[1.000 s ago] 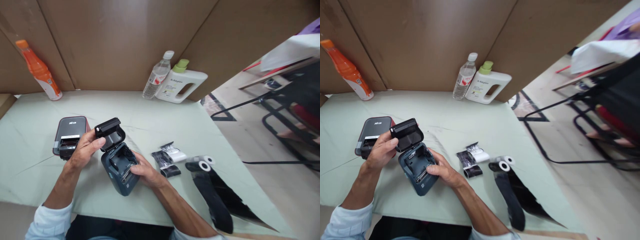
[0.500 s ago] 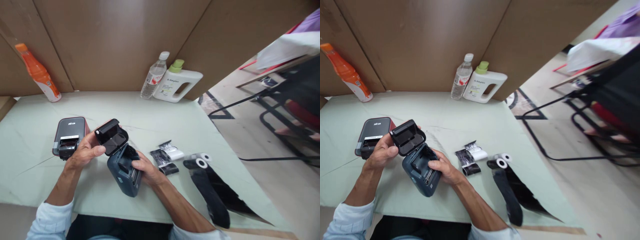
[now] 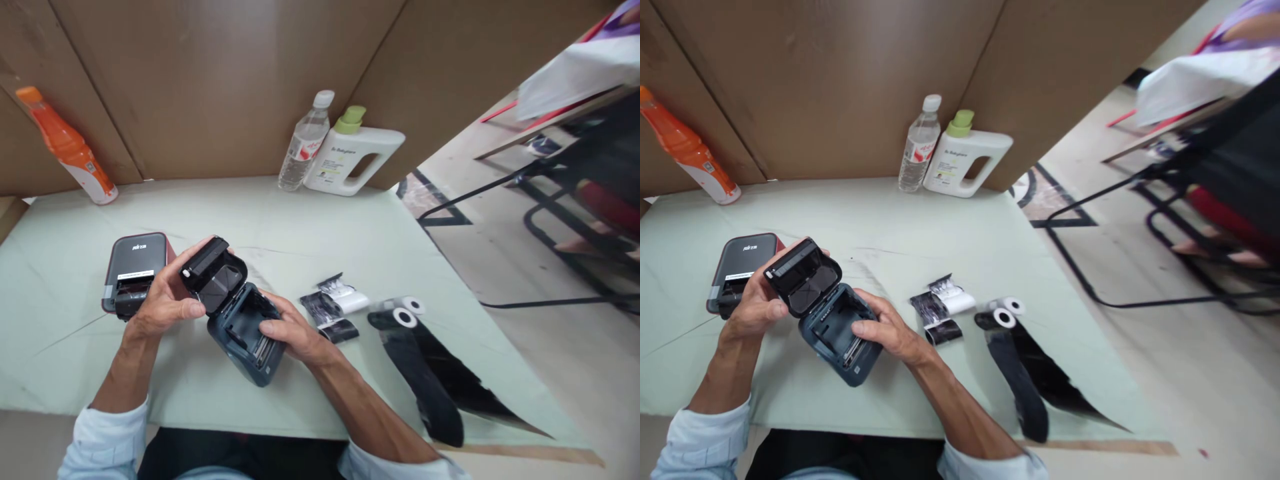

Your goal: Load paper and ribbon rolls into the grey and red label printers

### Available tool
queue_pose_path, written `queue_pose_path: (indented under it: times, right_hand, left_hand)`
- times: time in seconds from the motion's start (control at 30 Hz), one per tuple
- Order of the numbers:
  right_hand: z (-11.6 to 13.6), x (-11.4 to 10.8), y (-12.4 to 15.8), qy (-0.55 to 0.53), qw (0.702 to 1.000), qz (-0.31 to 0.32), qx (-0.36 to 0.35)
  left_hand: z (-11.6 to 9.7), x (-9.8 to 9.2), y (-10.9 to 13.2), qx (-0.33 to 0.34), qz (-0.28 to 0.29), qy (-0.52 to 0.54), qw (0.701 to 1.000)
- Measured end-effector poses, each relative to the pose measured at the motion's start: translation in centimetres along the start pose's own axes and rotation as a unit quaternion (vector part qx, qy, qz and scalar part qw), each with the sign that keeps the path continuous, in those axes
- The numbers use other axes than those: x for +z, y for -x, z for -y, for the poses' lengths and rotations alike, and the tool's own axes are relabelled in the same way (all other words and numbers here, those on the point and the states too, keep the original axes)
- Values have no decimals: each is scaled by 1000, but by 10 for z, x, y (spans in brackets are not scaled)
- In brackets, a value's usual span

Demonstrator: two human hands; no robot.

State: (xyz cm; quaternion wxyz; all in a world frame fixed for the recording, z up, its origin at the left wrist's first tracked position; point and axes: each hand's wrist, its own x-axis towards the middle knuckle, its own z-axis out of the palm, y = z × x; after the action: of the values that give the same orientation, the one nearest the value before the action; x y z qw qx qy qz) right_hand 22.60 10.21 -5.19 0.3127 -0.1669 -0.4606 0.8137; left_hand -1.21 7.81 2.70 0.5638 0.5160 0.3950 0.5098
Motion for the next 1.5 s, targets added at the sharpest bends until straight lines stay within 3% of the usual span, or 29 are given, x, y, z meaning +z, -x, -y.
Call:
queue_pose_path:
  times: [0.43, 1.5]
  right_hand:
    - [4, -1, 1, 13, 1000, 11, -13]
    - [2, -1, 2, 2, 1000, -1, 14]
  left_hand:
    - [4, -3, -2, 51, 62, 50, 996]
    - [0, -6, 2, 46, 76, 30, 996]
